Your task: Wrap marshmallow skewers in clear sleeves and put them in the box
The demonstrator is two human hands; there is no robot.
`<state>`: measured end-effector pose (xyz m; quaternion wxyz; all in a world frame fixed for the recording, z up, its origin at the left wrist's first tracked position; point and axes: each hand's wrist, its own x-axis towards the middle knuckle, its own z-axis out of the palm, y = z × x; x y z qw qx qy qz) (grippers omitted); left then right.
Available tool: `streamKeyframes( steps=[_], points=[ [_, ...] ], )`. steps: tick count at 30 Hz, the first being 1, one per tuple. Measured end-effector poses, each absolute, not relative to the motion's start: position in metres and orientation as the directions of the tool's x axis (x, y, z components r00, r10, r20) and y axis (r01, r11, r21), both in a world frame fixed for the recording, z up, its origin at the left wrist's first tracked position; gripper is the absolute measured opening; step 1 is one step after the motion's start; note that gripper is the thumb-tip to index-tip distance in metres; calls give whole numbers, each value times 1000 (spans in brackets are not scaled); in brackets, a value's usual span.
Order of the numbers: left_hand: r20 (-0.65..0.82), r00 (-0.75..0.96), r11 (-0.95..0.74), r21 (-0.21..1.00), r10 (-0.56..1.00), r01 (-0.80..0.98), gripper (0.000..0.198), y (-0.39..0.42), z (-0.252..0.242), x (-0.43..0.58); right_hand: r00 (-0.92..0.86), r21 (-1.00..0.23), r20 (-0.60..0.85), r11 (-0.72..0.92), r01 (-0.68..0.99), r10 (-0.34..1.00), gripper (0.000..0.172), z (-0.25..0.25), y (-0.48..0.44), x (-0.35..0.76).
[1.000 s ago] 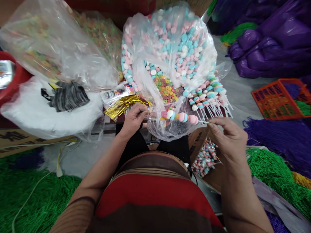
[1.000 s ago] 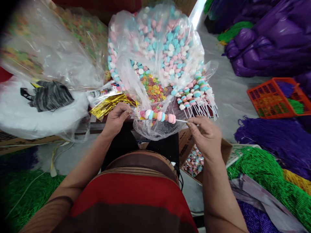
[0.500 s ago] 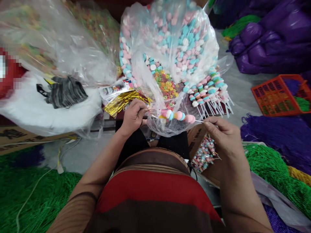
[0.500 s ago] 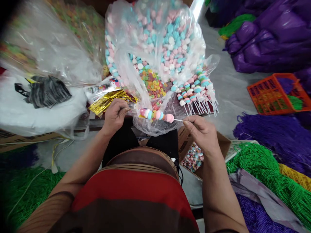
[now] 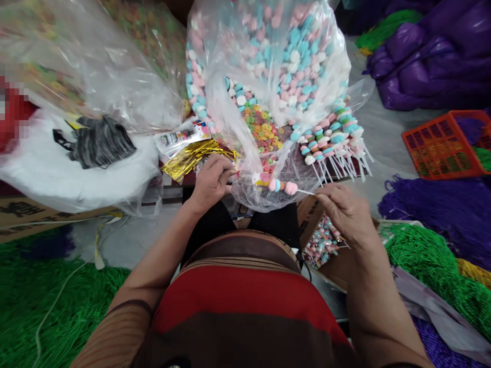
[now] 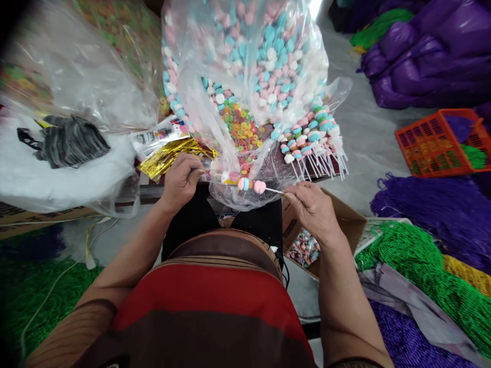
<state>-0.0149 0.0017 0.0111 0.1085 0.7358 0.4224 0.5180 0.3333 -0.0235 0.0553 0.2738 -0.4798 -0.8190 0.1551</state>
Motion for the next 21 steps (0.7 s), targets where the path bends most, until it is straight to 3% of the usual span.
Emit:
streamKeyframes(
  steps=[4, 6, 8, 11, 16, 19, 21],
  points=[
    [515, 37, -487, 784, 857, 384, 33, 3, 17, -13, -421, -615, 229, 466, 636, 878, 33, 51, -23, 330],
    [363, -16, -355, 917, 931, 182, 33, 4, 25, -12, -358, -693, 194, 386, 609, 913, 33, 46, -26, 326],
    [208, -30, -210, 972, 978, -107, 34, 3, 36, -10, -281, -768, 156, 295, 569, 947, 34, 40, -30, 321],
    [61, 23, -45, 896, 998, -442, 53, 1, 57, -5, -182, -880, 77, 152, 450, 980, 35, 29, -37, 311],
    [43, 37, -9, 766, 998, -643, 79, -7, 75, 12, -100, -980, -24, -3, 199, 995, 38, 21, -43, 289],
    [98, 36, -49, 743, 995, -667, 74, -7, 77, 25, -90, -995, -53, -44, 93, 995, 38, 20, -46, 274],
    [94, 12, -60, 729, 996, -682, 54, -6, 80, 33, -109, -998, -65, -62, 27, 992, 37, 19, -48, 265]
  ],
)
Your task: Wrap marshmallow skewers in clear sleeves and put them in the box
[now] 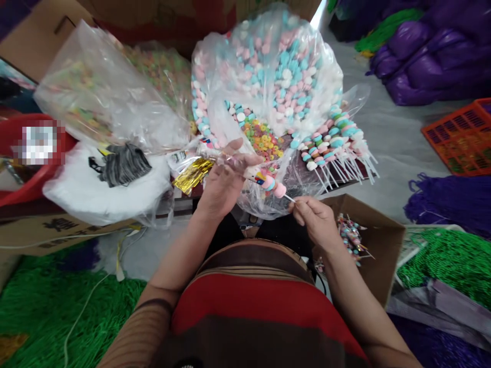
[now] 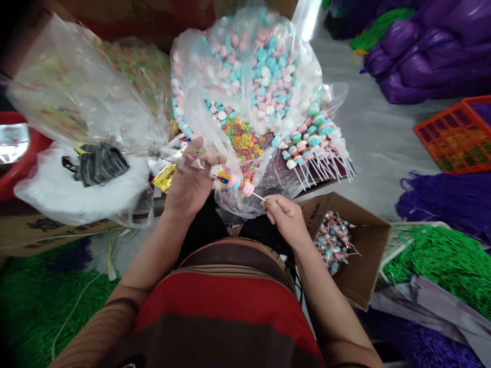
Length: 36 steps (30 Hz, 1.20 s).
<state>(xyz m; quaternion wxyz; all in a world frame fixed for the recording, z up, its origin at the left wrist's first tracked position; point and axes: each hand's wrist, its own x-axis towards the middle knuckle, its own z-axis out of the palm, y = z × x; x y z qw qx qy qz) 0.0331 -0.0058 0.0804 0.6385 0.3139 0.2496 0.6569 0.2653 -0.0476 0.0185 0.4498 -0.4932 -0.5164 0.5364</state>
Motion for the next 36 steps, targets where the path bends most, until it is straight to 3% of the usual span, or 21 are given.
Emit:
streamKeyframes(
  steps=[2, 4, 12, 18, 21, 24, 27, 31, 34, 36],
  points=[
    [43, -40, -59, 727, 998, -684, 34, -4, 87, 42, -152, -996, -73, -79, -30, 986, 36, 16, -50, 256],
    [25, -84, -75, 749, 996, -658, 29, -5, 93, 52, -190, -990, -85, -104, -91, 978, 36, 14, -54, 245],
    [248, -105, -269, 876, 963, -399, 39, -19, 90, 79, -225, -849, -169, -258, -461, 960, 37, 13, -66, 204],
    [240, -51, -242, 895, 969, -374, 37, -28, 89, 84, -466, -742, -164, -420, -522, 869, 40, 18, -70, 208],
    [262, 24, -239, 912, 965, -333, 51, -29, 95, 79, -515, -708, -133, -445, -549, 847, 41, 19, -69, 213],
    [354, 62, -328, 909, 933, -257, 76, -25, 112, 67, -510, -713, -93, -415, -565, 855, 39, 21, -67, 218],
    [420, 24, -408, 893, 907, -188, 80, -20, 137, 54, -475, -750, -75, -364, -552, 877, 37, 21, -65, 224],
    [374, -32, -375, 919, 927, -122, 58, -12, 154, 45, -338, -839, -98, -260, -477, 936, 37, 20, -65, 230],
    [330, -100, -343, 921, 939, -186, 37, -5, 144, 46, -217, -885, -91, -179, -429, 972, 36, 18, -65, 232],
    [302, -127, -325, 914, 945, -245, 35, 1, 132, 48, -118, -921, -68, -108, -375, 991, 35, 16, -65, 232]
  ],
)
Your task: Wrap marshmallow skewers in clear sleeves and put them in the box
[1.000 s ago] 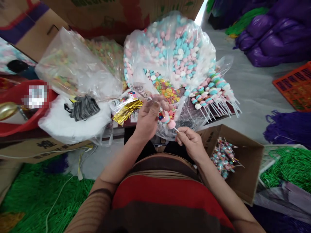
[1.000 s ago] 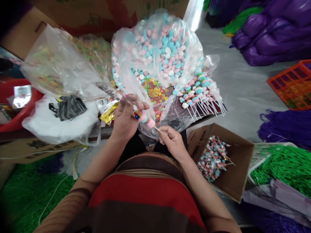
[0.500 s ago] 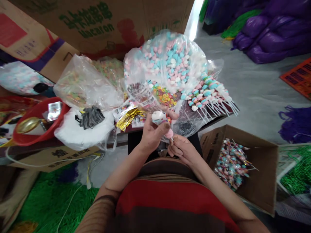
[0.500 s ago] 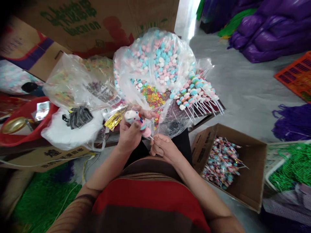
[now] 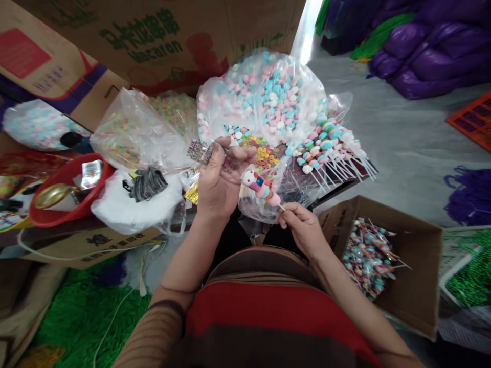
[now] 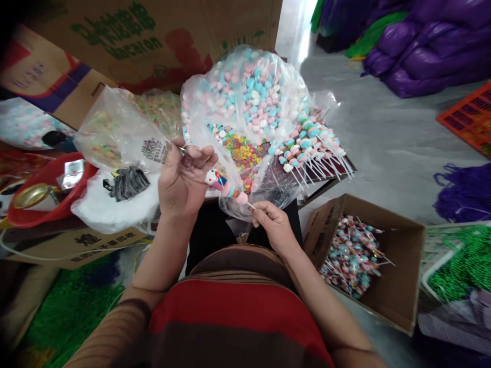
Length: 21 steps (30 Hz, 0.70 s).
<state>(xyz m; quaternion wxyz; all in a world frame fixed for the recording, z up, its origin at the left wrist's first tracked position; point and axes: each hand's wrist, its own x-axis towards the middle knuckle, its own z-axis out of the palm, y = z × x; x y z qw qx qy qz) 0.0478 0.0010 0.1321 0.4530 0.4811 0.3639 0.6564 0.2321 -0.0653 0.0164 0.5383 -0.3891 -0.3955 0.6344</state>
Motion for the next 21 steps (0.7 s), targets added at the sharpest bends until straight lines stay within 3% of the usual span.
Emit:
streamKeyframes(
  steps=[4, 11, 16, 21],
  points=[
    [230, -184, -279, 908, 956, -314, 37, 10, 112, 51, -70, -944, -51, -71, -324, 996, 40, 13, -68, 233],
    [254, -126, -283, 898, 959, -338, 36, 14, 103, 50, -356, -921, -139, -252, -296, 924, 48, 8, -72, 234],
    [300, -122, -324, 876, 946, -357, 33, 4, 109, 58, -50, -978, -50, -59, -201, 997, 33, 6, -71, 231],
    [261, -95, -277, 872, 961, -405, 40, -5, 110, 67, 11, -970, 16, 18, -241, 1000, 21, 4, -64, 226]
  ],
)
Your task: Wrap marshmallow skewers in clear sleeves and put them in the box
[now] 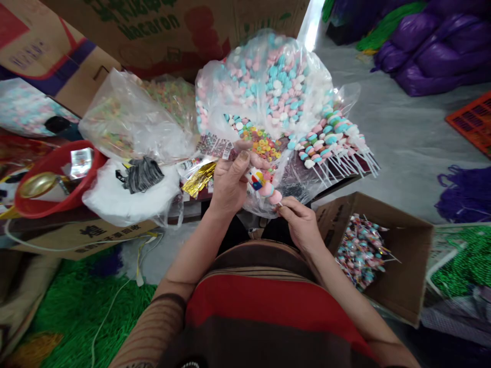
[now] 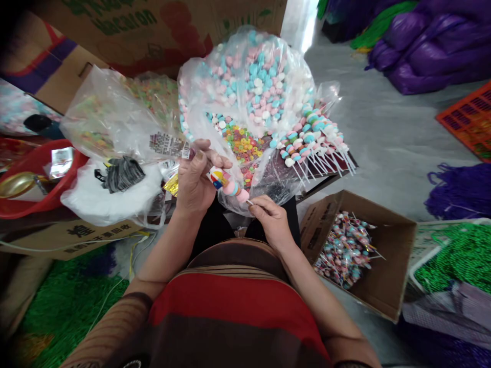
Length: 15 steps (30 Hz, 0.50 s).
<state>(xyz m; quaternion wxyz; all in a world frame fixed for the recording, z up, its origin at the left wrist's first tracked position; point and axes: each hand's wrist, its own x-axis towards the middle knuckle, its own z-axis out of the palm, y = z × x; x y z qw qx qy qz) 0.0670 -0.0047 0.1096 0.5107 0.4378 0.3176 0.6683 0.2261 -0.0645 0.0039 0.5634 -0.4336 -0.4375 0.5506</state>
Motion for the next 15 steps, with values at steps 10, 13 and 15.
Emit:
streamKeyframes(
  steps=[10, 13, 15],
  points=[
    [208, 7, -186, 892, 978, -413, 48, -21, 96, 79, -158, -872, -145, -201, -445, 977, 41, 12, -67, 217],
    [179, 85, -131, 907, 980, -400, 44, -26, 85, 78, -208, -865, -131, -214, -454, 969, 42, 15, -66, 219],
    [217, 170, -135, 908, 961, -397, 50, -26, 85, 72, -233, -860, -119, -218, -461, 965, 42, 15, -66, 221]
  ],
)
